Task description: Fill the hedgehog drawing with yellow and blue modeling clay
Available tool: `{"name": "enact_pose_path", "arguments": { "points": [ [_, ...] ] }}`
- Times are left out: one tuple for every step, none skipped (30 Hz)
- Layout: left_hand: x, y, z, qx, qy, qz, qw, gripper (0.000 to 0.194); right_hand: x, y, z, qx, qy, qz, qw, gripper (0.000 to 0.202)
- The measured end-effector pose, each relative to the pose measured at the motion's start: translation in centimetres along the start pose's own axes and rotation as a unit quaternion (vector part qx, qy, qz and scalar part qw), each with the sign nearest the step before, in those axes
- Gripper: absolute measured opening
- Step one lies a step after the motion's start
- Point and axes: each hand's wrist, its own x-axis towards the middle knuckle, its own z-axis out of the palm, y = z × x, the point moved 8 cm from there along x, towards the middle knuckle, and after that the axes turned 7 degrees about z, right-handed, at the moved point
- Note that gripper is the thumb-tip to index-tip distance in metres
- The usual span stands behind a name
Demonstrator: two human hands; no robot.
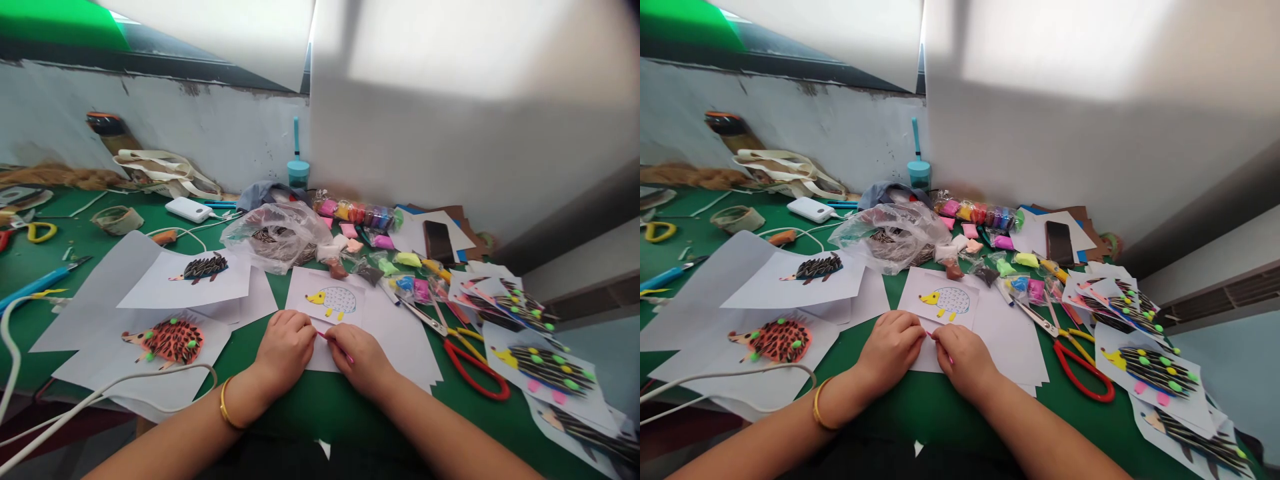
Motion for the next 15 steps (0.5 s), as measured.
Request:
{"name": "enact_pose_path", "arguments": {
  "points": [
    [0.0, 0.1, -0.1, -0.004, -0.003, 0.0, 1.0, 0.012, 0.0, 0.0, -0.1, 0.007, 0.0, 0.001, 1.0, 0.015],
    [-0.1, 0.2, -0.1, -0.009, -0.006, -0.001, 1.0, 0.012, 0.0, 0.0, -0.3, 0.017, 0.003, 0.003, 1.0, 0.015],
    [-0.1, 0.2, -0.2, -0.015, -0.007, -0.002, 1.0, 0.012, 0.0, 0.0, -0.5, 0.031, 0.007, 0.007, 0.999, 0.015],
    [-0.1, 0.2, -0.3, -0.022, -0.007, -0.004, 1.0, 0.012, 0.0, 0.1, -0.8, 0.048, 0.012, 0.014, 0.999, 0.014],
    [-0.1, 0.3, -0.4, -0.028, -0.006, -0.004, 1.0, 0.012, 0.0, 0.3, -1.1, 0.068, 0.018, 0.025, 0.997, 0.013],
    [-0.1, 0.3, -0.5, -0.032, -0.004, -0.005, 0.999, 0.012, 0.0, 0.5, -1.4, 0.09, 0.024, 0.039, 0.995, 0.013],
    [0.0, 0.2, -0.5, -0.036, -0.003, -0.005, 0.999, 0.012, 0.0, 0.8, -1.7, 0.111, 0.029, 0.054, 0.992, 0.012],
    [0.0, 0.1, -0.5, -0.039, -0.001, -0.005, 0.999, 0.012, -0.1, 1.2, -2.0, 0.13, 0.034, 0.072, 0.988, 0.012],
    [0.0, 0.0, -0.5, -0.041, -0.001, -0.006, 0.999, 0.012, -0.1, 1.6, -2.2, 0.146, 0.038, 0.089, 0.984, 0.012],
    [0.1, -0.1, -0.4, -0.045, -0.003, -0.01, 0.999, 0.011, -0.2, 2.0, -2.5, 0.16, 0.041, 0.107, 0.981, 0.011],
    [0.1, -0.3, -0.2, -0.049, -0.005, -0.014, 0.999, 0.009, -0.2, 2.4, -2.7, 0.17, 0.042, 0.124, 0.977, 0.01],
    [0.1, -0.5, -0.1, -0.054, -0.008, -0.021, 0.998, 0.007, -0.2, 2.8, -2.8, 0.178, 0.041, 0.14, 0.973, 0.01],
    [0.1, -0.7, 0.0, -0.06, -0.012, -0.027, 0.998, 0.005, -0.3, 3.3, -2.9, 0.184, 0.04, 0.156, 0.97, 0.01],
    [0.1, -0.8, 0.1, -0.065, -0.016, -0.034, 0.997, 0.005, -0.3, 3.6, -3.0, 0.187, 0.039, 0.17, 0.967, 0.01],
    [0.1, -0.9, 0.2, -0.068, -0.018, -0.039, 0.997, 0.005, -0.3, 4.0, -3.2, 0.19, 0.041, 0.182, 0.964, 0.011]
  ]
}}
